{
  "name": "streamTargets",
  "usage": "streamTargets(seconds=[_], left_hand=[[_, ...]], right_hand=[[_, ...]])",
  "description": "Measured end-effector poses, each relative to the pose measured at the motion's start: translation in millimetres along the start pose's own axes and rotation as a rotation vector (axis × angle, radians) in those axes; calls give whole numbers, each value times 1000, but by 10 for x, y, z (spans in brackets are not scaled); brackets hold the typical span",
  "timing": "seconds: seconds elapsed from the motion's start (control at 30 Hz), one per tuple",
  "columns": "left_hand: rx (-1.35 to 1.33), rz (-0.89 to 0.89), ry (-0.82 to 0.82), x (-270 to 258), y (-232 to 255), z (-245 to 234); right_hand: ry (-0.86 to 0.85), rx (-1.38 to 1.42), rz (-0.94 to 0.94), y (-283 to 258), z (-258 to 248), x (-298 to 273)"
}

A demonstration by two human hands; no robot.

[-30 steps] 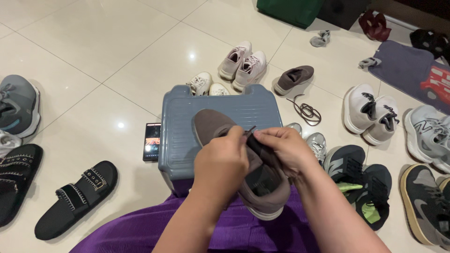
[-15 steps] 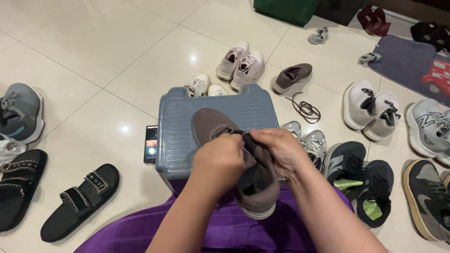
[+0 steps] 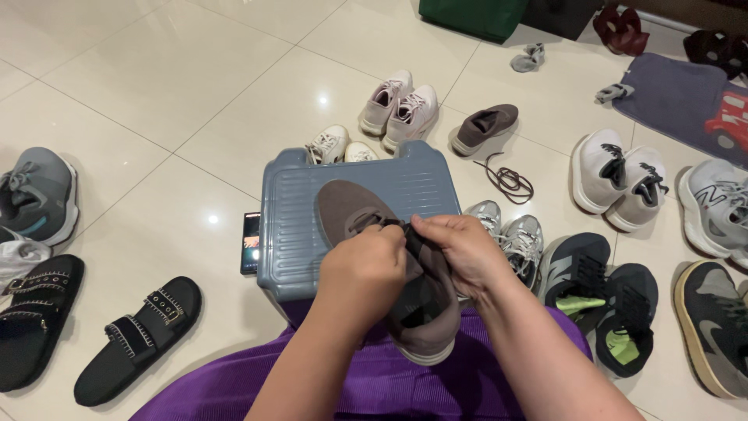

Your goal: The person removes the laces from a brown sneaker, then threads and ties the laces back through the eyelets. The person repeats the process on the matching sneaker, finishing by tying both shoes.

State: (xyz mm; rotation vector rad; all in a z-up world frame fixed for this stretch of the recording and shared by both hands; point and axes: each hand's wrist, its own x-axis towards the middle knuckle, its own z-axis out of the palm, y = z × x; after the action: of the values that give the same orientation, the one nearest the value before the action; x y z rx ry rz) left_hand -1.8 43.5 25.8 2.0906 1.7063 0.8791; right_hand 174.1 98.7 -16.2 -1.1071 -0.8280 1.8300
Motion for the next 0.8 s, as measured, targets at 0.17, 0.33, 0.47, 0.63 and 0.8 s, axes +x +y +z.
streamTargets(seconds=[0.17, 0.33, 0.47, 0.63, 0.8], left_hand=[[-30, 29, -52, 38, -27, 44], [-15, 25, -99, 50, -52, 47], [-49, 24, -119, 54, -79, 25], [-87, 11, -161, 88, -116, 3], [-77, -7, -170, 132, -111, 11]], right_hand=[[7, 0, -15, 0, -5, -10], [10, -6, -20, 11, 5, -11], [0, -62, -62, 19, 8, -8], [38, -136, -82, 9, 65, -25], [18, -289, -81, -83, 103, -93]])
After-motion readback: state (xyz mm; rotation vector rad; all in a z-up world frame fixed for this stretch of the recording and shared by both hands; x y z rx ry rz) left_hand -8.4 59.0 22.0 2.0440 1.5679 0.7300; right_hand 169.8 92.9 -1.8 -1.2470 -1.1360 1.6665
